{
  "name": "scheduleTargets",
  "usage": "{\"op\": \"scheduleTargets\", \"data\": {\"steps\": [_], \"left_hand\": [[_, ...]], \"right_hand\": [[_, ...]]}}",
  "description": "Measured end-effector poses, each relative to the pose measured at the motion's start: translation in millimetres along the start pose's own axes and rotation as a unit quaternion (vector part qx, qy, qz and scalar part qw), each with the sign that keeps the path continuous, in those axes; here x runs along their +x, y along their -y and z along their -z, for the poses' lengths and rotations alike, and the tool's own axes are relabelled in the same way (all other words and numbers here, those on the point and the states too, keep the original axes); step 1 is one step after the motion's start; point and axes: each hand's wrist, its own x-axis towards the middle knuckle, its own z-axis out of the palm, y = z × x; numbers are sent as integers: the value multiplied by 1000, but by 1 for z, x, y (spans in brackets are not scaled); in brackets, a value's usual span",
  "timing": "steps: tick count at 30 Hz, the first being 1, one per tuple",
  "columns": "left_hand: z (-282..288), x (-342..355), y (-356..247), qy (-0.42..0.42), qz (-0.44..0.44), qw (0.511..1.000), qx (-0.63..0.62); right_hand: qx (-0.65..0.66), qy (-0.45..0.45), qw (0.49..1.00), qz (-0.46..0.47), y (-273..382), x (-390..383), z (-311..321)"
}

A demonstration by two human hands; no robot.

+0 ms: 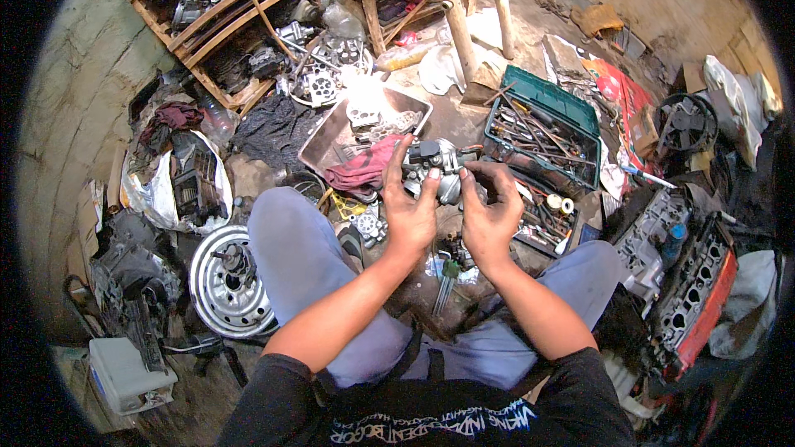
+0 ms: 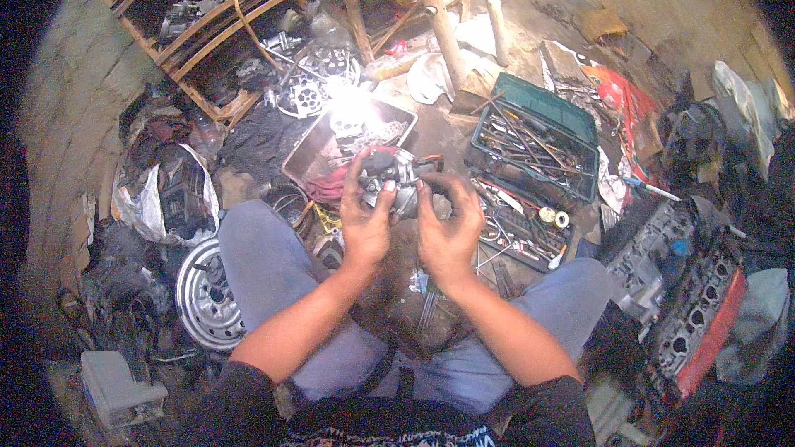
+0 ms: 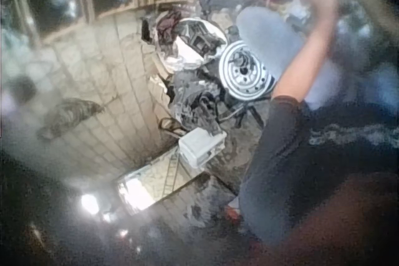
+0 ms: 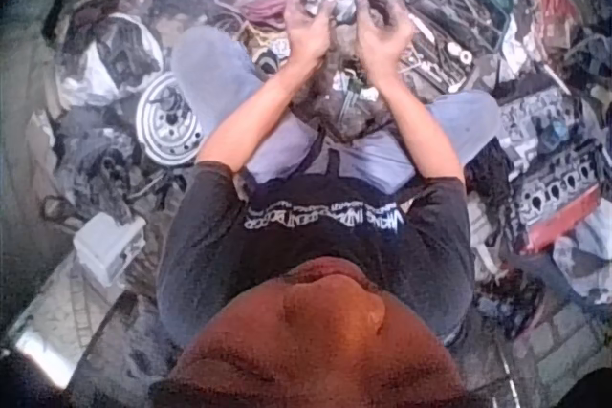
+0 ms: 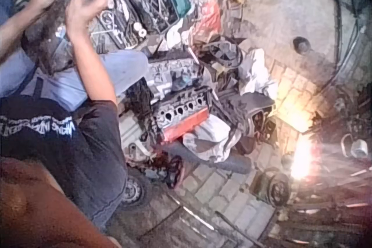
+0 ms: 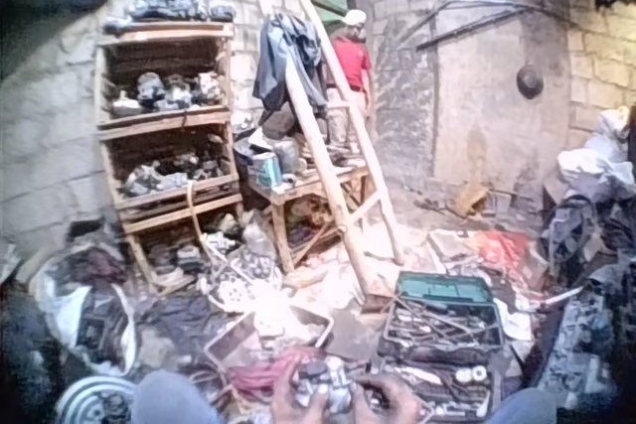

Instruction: The person sits on the floor and works on a carburetor, using a screwdriver to adjust internal components. They repeatedly turn the carburetor over and manipulate small parts with their hands and tools.

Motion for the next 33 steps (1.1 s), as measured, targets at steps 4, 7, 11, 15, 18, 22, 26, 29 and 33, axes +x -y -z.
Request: {"op": "scheduleTargets", "data": {"steps": [4, 7, 11, 15, 18, 22, 26, 29, 33], "left_hand": [[-9, -5, -9, -35, -22, 999, 32], [-15, -9, -20, -44, -28, 998, 43], [-22, -15, -37, -51, -52, 997, 30], [-34, -23, -73, -39, -102, 992, 57], [-47, -27, -101, -26, -153, 985, 81], [-68, -29, -136, 5, -210, 973, 92], [-111, -34, -183, 95, -246, 963, 56], [-143, -43, -209, 162, -276, 947, 25], [-179, -70, -240, 258, -253, 932, -35]], "right_hand": [[6, -31, 999, 8, 12, -1, 2], [18, -43, 999, 4, 22, 0, 8], [28, -67, 997, 4, 40, -2, 17], [46, -112, 992, 34, 54, 1, 34], [49, -146, 987, 49, 67, 3, 54], [64, -202, 972, 105, 83, 16, 84], [28, -286, 948, 139, 98, 29, 138], [-34, -353, 921, 163, 115, 30, 177], [-96, -433, 882, 160, 135, 22, 227]]}}
